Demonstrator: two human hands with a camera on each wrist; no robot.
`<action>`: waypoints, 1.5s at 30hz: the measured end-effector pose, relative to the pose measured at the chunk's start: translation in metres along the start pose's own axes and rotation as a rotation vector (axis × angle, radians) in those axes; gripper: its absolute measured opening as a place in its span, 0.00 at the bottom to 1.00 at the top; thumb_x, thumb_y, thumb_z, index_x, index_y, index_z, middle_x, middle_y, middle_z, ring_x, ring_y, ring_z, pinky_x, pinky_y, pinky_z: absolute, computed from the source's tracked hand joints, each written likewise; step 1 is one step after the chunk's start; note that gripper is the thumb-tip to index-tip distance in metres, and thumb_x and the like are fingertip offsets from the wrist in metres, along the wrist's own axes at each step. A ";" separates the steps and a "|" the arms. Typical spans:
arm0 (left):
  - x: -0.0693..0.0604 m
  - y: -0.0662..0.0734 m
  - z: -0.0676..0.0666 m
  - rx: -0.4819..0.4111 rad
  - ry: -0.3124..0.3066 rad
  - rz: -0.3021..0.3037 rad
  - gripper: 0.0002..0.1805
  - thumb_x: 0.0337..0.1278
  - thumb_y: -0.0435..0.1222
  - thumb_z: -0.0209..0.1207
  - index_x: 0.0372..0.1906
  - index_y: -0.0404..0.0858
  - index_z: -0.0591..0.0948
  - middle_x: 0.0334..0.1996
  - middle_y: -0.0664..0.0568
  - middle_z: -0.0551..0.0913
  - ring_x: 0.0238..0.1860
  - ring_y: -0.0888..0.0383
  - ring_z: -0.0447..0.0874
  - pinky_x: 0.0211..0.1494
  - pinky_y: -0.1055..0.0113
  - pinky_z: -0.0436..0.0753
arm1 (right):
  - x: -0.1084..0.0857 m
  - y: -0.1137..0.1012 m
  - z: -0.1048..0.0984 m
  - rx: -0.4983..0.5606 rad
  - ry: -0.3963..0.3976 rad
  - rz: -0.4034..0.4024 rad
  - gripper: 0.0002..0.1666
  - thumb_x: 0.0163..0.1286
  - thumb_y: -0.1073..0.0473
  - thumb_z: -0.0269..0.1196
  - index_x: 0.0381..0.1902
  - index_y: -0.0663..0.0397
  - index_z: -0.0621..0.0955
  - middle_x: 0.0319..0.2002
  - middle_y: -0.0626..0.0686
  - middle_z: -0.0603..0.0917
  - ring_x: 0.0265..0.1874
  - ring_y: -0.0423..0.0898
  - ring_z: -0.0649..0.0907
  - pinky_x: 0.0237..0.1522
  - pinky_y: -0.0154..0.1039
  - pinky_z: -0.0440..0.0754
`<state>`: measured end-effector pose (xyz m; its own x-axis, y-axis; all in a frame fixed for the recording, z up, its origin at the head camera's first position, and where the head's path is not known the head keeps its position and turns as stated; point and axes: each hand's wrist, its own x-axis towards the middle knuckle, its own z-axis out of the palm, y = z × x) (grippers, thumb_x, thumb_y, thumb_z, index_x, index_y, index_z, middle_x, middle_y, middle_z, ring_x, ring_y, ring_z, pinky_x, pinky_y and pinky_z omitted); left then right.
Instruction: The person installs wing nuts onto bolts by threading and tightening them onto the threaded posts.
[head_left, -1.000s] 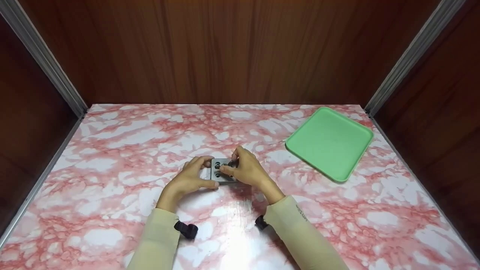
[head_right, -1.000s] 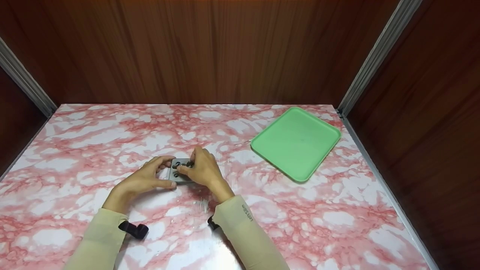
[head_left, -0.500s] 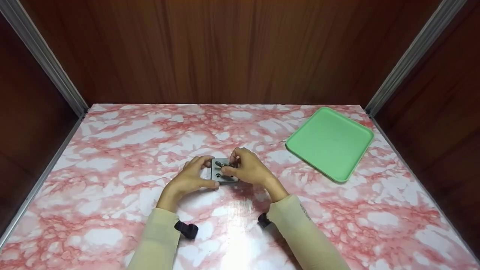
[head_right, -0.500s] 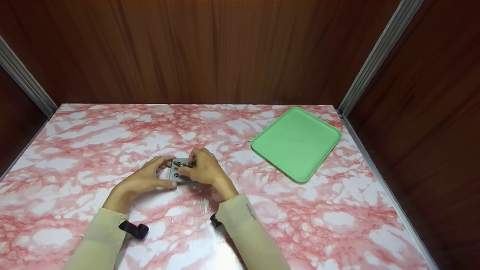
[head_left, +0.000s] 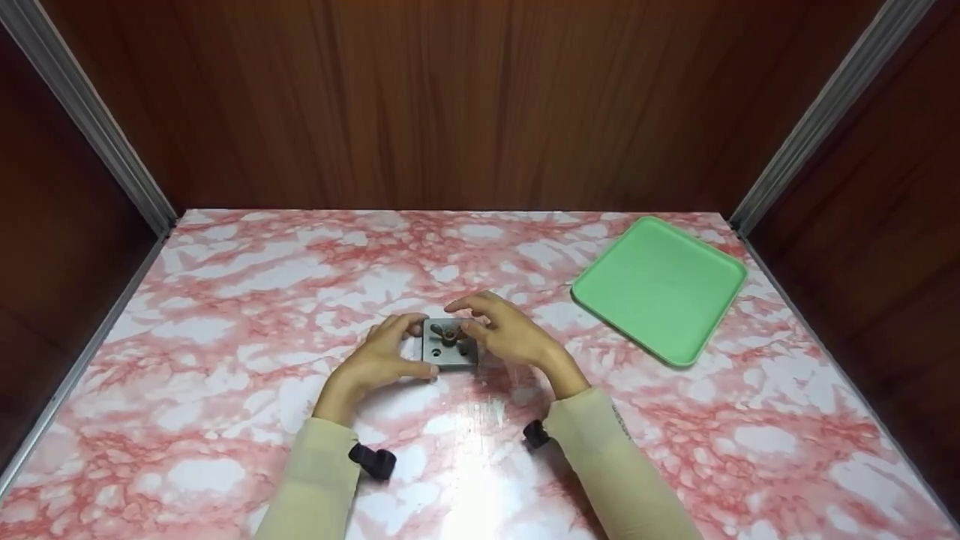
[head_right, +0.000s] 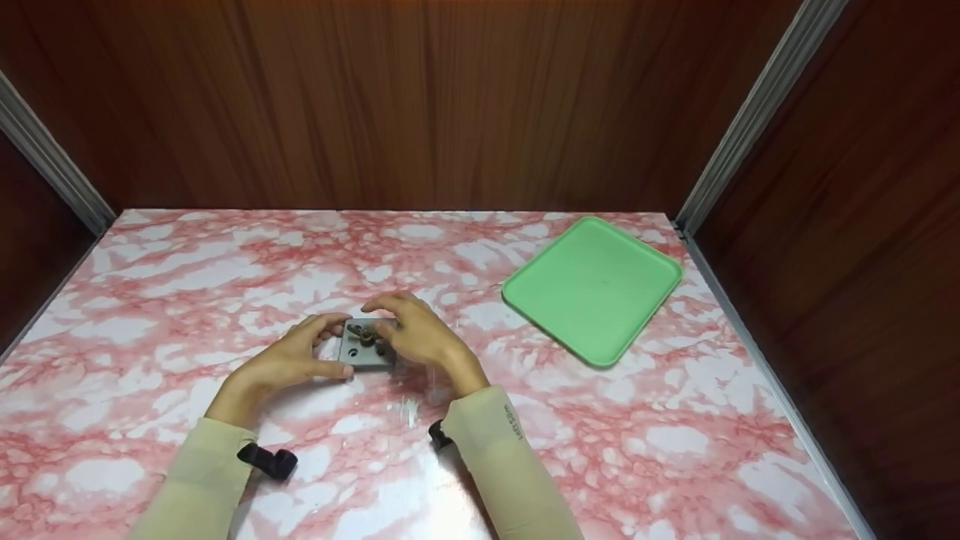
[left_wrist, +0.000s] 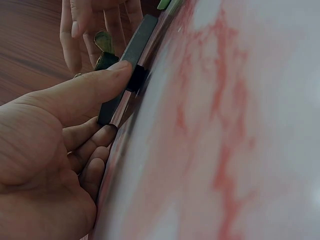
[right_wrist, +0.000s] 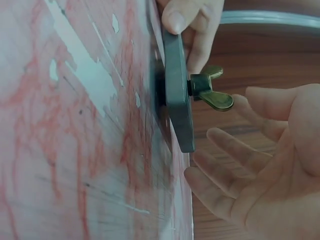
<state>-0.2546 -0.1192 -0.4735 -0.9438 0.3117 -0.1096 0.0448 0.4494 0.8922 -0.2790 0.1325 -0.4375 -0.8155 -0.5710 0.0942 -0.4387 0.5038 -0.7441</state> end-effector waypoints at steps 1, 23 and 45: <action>0.000 0.000 0.000 0.001 0.000 0.000 0.51 0.45 0.38 0.82 0.78 0.42 0.70 0.68 0.48 0.74 0.71 0.46 0.63 0.78 0.44 0.61 | 0.000 0.000 0.000 -0.012 0.001 -0.014 0.22 0.82 0.63 0.56 0.69 0.48 0.81 0.69 0.53 0.78 0.69 0.57 0.76 0.70 0.59 0.74; 0.000 -0.001 -0.001 0.022 -0.022 -0.003 0.52 0.47 0.41 0.81 0.80 0.44 0.68 0.69 0.48 0.73 0.73 0.45 0.62 0.79 0.42 0.61 | 0.002 0.003 0.004 -0.077 -0.075 -0.119 0.29 0.80 0.74 0.50 0.69 0.48 0.83 0.67 0.60 0.76 0.68 0.57 0.76 0.70 0.58 0.75; 0.000 0.000 -0.001 0.034 -0.012 0.000 0.51 0.47 0.40 0.81 0.79 0.42 0.69 0.68 0.47 0.74 0.73 0.45 0.63 0.78 0.43 0.62 | 0.001 0.004 0.003 -0.038 -0.100 -0.031 0.26 0.81 0.67 0.55 0.72 0.46 0.79 0.71 0.58 0.73 0.69 0.55 0.75 0.72 0.58 0.72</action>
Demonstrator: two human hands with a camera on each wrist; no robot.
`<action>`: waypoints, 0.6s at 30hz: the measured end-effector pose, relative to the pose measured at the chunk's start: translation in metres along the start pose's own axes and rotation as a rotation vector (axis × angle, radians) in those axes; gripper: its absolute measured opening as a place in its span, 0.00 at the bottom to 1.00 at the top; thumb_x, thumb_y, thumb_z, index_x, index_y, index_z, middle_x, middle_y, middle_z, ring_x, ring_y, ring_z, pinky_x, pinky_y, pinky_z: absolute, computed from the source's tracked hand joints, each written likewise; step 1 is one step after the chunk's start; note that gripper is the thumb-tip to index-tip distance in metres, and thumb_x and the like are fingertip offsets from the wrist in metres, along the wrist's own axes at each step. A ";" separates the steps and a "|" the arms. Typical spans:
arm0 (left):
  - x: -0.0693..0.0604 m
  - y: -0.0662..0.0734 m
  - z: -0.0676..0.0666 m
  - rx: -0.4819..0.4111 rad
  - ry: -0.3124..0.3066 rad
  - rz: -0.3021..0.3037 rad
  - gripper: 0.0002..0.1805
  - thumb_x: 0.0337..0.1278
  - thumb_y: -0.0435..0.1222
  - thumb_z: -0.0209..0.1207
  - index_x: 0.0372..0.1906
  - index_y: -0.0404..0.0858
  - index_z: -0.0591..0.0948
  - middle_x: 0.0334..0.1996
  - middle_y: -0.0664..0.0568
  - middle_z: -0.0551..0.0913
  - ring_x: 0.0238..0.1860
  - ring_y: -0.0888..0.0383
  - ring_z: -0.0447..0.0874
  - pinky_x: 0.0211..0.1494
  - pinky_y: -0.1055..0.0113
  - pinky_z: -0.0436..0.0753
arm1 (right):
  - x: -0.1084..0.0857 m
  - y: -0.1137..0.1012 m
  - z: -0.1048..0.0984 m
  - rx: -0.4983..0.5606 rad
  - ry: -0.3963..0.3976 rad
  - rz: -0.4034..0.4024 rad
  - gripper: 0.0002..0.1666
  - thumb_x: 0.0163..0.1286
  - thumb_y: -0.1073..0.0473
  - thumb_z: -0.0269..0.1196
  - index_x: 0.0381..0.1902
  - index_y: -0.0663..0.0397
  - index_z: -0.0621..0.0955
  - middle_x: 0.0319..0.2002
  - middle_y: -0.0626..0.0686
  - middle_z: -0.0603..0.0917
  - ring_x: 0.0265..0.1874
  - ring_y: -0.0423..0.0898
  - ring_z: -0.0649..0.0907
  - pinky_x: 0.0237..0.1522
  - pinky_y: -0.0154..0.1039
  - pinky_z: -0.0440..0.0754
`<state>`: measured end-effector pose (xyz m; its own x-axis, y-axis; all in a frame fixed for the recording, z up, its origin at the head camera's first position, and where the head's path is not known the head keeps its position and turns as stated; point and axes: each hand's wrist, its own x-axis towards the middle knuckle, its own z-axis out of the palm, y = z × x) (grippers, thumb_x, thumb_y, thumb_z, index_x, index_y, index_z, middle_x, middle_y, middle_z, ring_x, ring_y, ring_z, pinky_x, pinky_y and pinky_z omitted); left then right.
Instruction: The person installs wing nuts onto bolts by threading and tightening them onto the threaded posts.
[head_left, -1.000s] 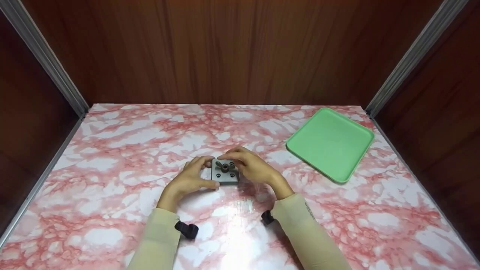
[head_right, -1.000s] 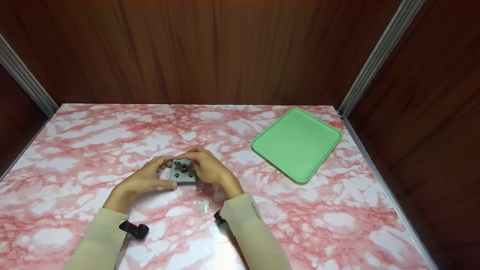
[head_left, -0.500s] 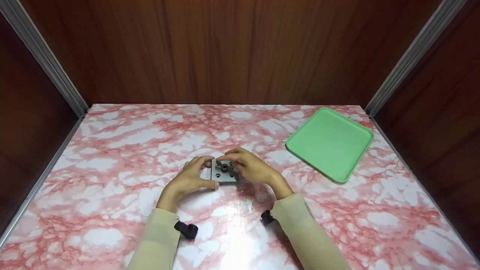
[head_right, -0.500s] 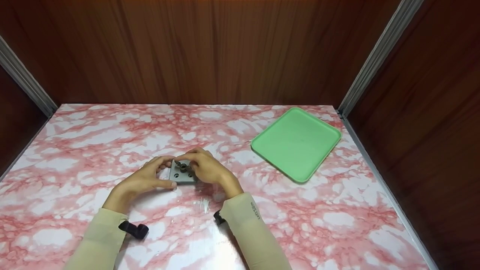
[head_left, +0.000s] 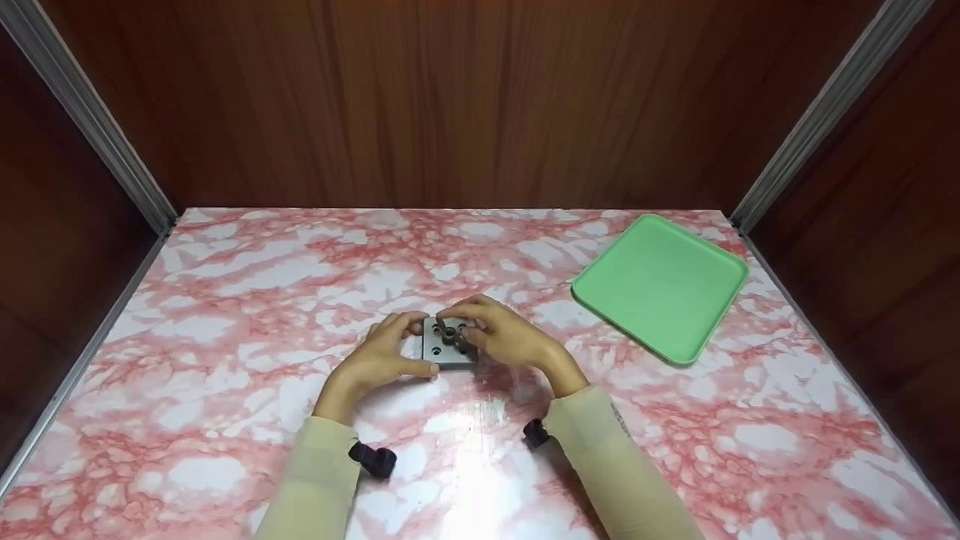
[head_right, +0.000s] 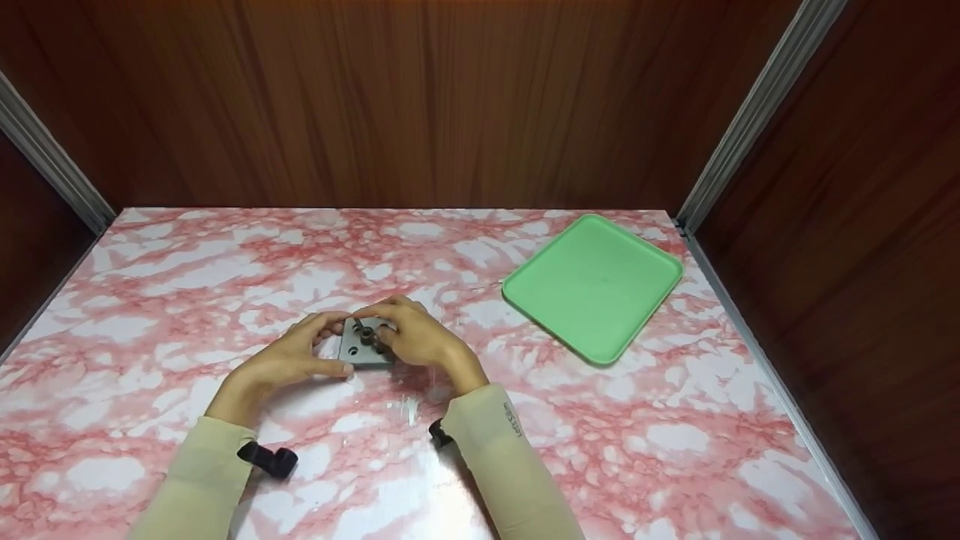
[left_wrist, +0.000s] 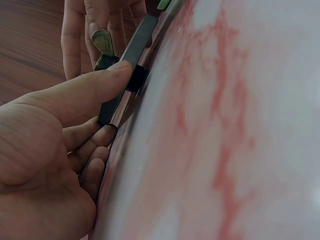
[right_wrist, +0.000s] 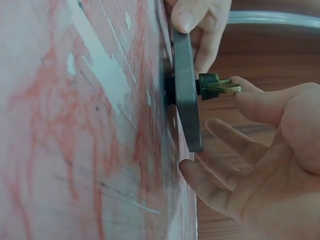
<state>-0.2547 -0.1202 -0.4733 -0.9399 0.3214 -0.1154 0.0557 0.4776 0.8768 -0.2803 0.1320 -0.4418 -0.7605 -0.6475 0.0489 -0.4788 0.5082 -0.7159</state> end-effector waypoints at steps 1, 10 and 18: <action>0.000 0.000 0.000 0.002 0.001 0.002 0.51 0.47 0.40 0.81 0.79 0.42 0.69 0.68 0.47 0.74 0.72 0.45 0.63 0.79 0.43 0.62 | 0.000 0.000 0.000 0.001 -0.001 0.002 0.26 0.81 0.66 0.55 0.73 0.46 0.79 0.71 0.58 0.73 0.69 0.55 0.75 0.72 0.58 0.72; 0.000 -0.001 0.000 0.005 0.002 0.010 0.51 0.46 0.39 0.81 0.78 0.41 0.69 0.68 0.47 0.74 0.72 0.44 0.63 0.78 0.42 0.62 | -0.001 0.001 -0.001 0.028 -0.006 0.016 0.27 0.80 0.63 0.61 0.74 0.47 0.78 0.72 0.59 0.72 0.70 0.57 0.75 0.73 0.59 0.70; 0.000 -0.001 0.000 -0.031 -0.001 0.003 0.51 0.46 0.38 0.81 0.78 0.42 0.70 0.68 0.47 0.73 0.72 0.45 0.62 0.78 0.43 0.62 | -0.002 0.002 -0.003 0.024 -0.004 0.004 0.29 0.79 0.61 0.64 0.75 0.50 0.76 0.71 0.60 0.73 0.68 0.58 0.75 0.71 0.59 0.73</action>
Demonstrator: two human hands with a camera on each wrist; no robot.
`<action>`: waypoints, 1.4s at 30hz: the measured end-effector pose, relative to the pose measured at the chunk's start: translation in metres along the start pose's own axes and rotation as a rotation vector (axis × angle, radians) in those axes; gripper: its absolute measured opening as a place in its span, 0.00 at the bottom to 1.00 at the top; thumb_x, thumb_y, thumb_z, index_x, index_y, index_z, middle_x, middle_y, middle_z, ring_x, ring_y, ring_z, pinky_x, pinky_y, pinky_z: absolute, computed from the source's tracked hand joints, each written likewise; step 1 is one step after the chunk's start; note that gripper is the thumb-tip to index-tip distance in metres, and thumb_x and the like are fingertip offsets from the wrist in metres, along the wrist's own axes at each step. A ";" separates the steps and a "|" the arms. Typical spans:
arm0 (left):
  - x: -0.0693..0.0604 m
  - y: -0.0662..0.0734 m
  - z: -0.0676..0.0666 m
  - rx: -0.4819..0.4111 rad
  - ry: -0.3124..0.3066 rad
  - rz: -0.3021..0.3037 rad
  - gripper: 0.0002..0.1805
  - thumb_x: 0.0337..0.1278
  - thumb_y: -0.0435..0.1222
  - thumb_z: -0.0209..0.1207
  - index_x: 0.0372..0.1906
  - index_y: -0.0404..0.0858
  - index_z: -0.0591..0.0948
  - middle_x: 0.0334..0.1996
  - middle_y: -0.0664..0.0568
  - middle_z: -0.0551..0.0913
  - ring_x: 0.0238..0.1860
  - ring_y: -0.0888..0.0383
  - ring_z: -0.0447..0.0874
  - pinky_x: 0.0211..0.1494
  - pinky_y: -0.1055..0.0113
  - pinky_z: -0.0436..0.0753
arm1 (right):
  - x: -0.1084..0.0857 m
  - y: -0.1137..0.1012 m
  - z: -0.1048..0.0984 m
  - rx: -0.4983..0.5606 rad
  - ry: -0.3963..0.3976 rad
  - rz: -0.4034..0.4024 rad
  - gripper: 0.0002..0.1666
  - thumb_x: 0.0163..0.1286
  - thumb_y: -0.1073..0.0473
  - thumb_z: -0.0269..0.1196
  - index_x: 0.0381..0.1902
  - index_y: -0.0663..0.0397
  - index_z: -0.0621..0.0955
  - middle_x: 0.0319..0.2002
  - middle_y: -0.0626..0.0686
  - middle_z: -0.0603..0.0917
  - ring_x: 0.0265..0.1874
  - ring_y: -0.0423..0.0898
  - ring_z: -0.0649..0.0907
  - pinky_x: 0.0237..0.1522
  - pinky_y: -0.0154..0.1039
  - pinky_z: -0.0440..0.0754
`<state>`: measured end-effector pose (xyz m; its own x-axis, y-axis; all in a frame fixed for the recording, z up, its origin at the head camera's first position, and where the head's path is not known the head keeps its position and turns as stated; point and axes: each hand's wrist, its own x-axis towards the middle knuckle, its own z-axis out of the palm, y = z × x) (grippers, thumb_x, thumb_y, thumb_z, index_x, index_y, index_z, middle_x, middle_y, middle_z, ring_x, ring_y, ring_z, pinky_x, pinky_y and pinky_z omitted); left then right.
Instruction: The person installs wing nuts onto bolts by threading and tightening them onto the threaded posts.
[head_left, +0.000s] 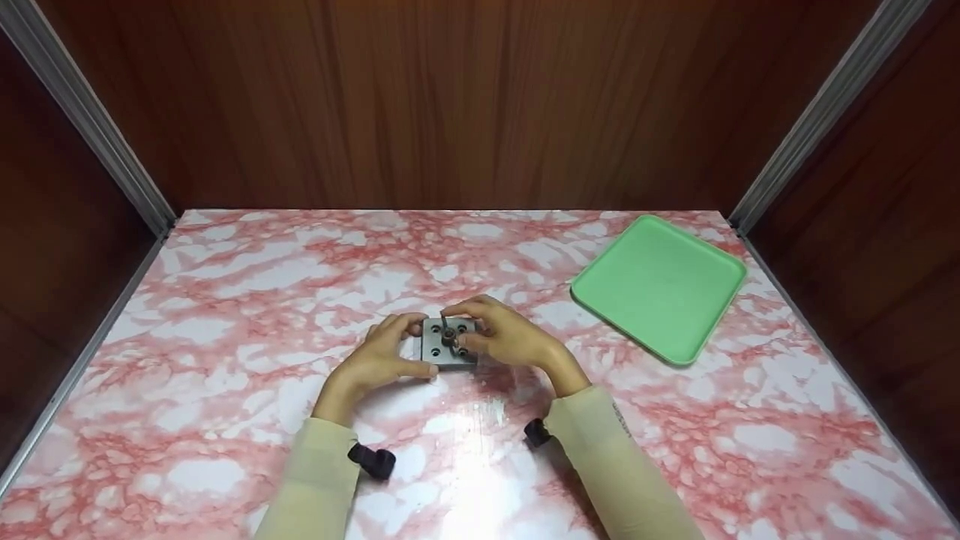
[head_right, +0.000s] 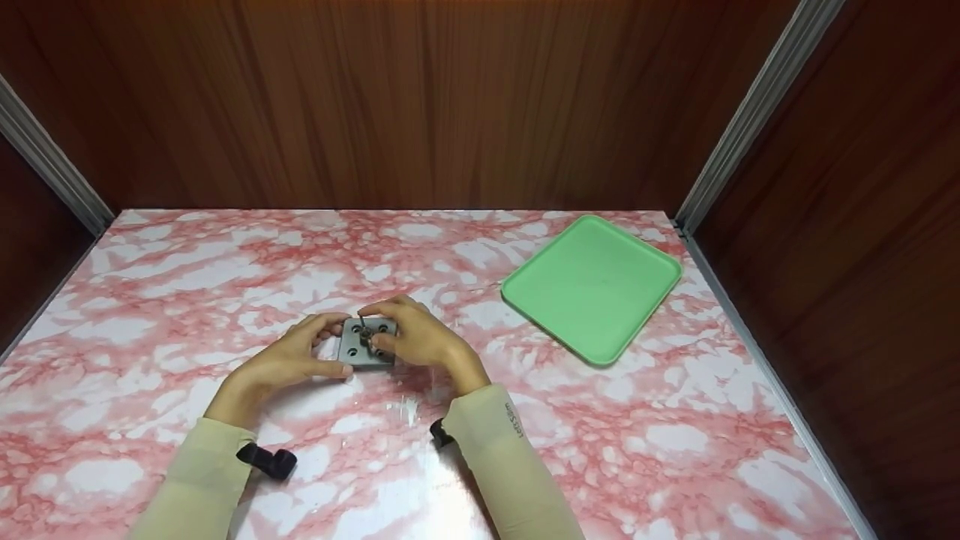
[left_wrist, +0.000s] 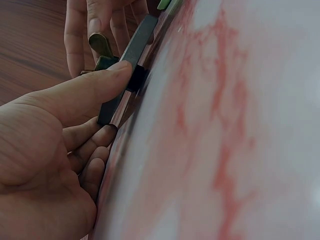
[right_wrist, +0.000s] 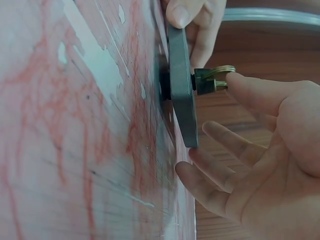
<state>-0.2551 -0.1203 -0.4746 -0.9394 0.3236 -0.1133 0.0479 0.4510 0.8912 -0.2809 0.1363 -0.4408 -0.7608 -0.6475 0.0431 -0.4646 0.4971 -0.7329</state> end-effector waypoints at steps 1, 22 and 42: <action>0.000 0.000 0.000 -0.003 -0.001 -0.004 0.51 0.47 0.38 0.81 0.78 0.42 0.70 0.68 0.48 0.73 0.72 0.45 0.61 0.78 0.43 0.61 | 0.000 0.000 0.000 -0.002 0.002 -0.004 0.29 0.79 0.60 0.65 0.75 0.50 0.76 0.70 0.60 0.73 0.66 0.58 0.76 0.69 0.58 0.74; -0.001 -0.001 0.000 -0.036 -0.003 -0.014 0.50 0.48 0.37 0.81 0.78 0.44 0.70 0.67 0.49 0.73 0.73 0.46 0.61 0.78 0.44 0.61 | 0.000 -0.002 0.004 -0.054 0.078 0.020 0.30 0.74 0.56 0.71 0.71 0.51 0.79 0.66 0.59 0.78 0.56 0.58 0.78 0.61 0.56 0.77; 0.000 0.000 0.000 -0.011 0.001 0.005 0.51 0.45 0.38 0.81 0.78 0.42 0.70 0.68 0.47 0.73 0.71 0.45 0.63 0.79 0.43 0.60 | 0.006 -0.004 0.015 -0.069 0.180 0.078 0.28 0.69 0.53 0.76 0.63 0.54 0.82 0.57 0.58 0.83 0.48 0.54 0.80 0.52 0.49 0.78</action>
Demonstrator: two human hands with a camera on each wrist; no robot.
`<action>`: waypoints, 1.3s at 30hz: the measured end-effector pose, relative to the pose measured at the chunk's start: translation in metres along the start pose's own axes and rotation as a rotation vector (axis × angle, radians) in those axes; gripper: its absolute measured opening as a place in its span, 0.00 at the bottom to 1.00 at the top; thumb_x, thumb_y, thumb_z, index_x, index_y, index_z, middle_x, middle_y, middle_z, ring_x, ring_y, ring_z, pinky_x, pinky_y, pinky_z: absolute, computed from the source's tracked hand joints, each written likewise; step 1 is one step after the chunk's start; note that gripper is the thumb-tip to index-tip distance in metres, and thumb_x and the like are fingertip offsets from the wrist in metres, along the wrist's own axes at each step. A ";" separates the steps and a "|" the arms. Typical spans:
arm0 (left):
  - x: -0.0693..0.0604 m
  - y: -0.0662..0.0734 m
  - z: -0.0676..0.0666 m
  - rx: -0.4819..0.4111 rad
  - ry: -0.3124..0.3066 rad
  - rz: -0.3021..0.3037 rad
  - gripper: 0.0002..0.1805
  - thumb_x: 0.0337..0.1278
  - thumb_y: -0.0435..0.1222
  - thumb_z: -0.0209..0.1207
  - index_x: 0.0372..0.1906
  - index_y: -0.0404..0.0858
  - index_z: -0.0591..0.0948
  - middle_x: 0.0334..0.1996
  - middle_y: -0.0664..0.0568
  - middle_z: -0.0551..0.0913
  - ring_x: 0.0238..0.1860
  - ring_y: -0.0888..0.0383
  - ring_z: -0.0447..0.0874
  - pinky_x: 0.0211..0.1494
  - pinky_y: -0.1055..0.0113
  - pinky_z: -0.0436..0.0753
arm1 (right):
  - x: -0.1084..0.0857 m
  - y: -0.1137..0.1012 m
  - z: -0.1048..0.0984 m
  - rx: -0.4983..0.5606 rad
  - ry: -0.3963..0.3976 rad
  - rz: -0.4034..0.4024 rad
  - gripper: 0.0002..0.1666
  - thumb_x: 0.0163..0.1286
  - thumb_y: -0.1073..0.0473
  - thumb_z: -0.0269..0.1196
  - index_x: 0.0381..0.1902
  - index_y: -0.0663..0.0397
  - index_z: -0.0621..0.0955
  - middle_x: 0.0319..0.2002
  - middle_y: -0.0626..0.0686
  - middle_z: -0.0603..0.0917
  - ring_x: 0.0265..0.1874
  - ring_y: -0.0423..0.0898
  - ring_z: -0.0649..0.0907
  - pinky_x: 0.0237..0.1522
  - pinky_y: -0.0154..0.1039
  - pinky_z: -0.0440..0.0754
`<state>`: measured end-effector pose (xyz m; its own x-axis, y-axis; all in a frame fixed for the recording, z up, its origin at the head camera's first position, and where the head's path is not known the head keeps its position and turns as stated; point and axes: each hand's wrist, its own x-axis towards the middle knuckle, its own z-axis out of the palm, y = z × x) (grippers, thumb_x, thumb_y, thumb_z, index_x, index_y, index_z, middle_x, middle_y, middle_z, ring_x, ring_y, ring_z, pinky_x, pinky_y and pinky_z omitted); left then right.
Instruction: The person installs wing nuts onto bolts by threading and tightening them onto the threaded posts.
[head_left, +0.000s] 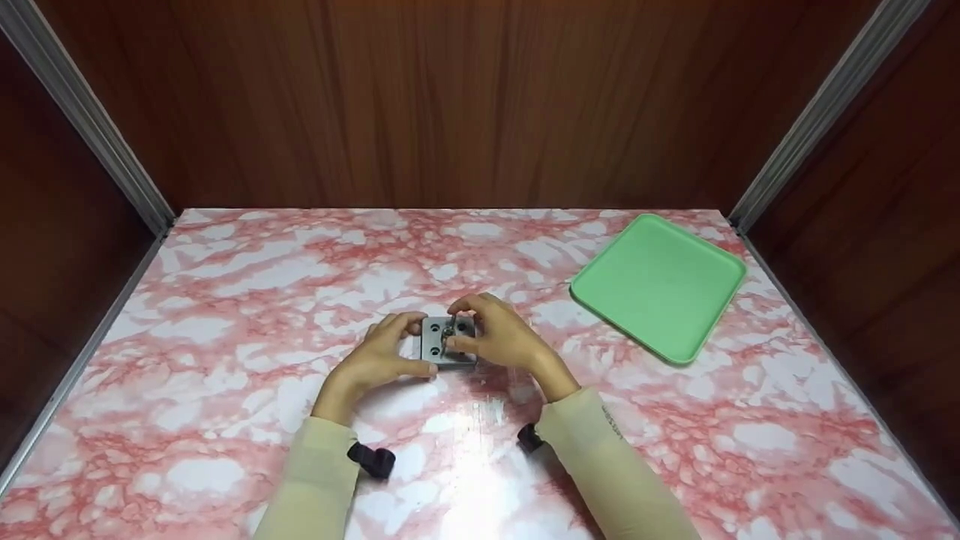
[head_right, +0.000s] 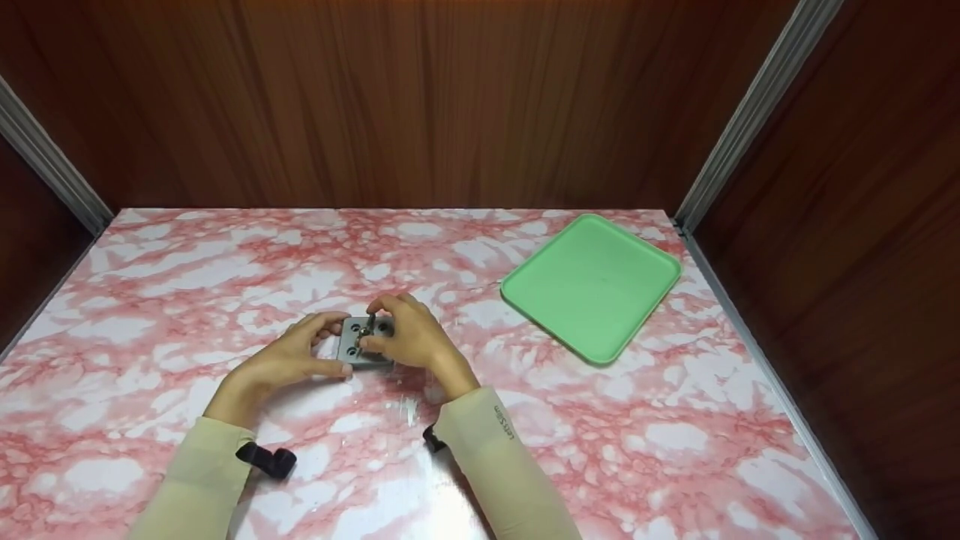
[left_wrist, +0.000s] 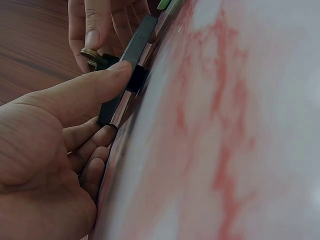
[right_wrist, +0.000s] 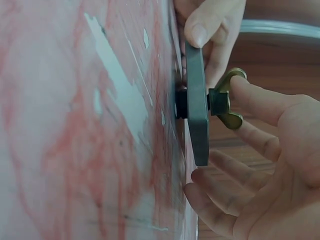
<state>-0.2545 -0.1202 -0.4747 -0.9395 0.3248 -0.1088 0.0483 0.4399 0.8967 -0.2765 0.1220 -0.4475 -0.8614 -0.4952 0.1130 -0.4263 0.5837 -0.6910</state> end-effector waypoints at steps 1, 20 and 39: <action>0.000 0.000 0.000 0.000 0.001 0.001 0.51 0.45 0.38 0.81 0.78 0.42 0.70 0.68 0.47 0.73 0.71 0.45 0.63 0.79 0.43 0.60 | 0.000 0.000 0.001 0.002 0.006 0.007 0.28 0.68 0.53 0.76 0.62 0.54 0.82 0.57 0.58 0.83 0.47 0.54 0.80 0.52 0.49 0.79; 0.000 0.001 0.001 0.004 -0.001 -0.006 0.51 0.46 0.37 0.81 0.78 0.41 0.70 0.67 0.49 0.73 0.70 0.46 0.62 0.77 0.46 0.63 | -0.001 -0.006 0.011 0.014 0.094 0.080 0.24 0.67 0.50 0.77 0.48 0.56 0.78 0.49 0.56 0.83 0.42 0.50 0.80 0.46 0.46 0.78; 0.000 0.000 0.000 0.016 0.002 -0.009 0.52 0.46 0.38 0.81 0.79 0.42 0.69 0.68 0.48 0.73 0.71 0.46 0.63 0.77 0.45 0.63 | -0.002 -0.016 0.017 -0.015 0.165 0.142 0.21 0.69 0.50 0.75 0.38 0.55 0.75 0.36 0.52 0.77 0.35 0.46 0.73 0.39 0.43 0.71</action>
<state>-0.2544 -0.1200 -0.4745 -0.9406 0.3193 -0.1157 0.0454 0.4560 0.8888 -0.2635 0.1028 -0.4490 -0.9461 -0.2957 0.1318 -0.3004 0.6501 -0.6979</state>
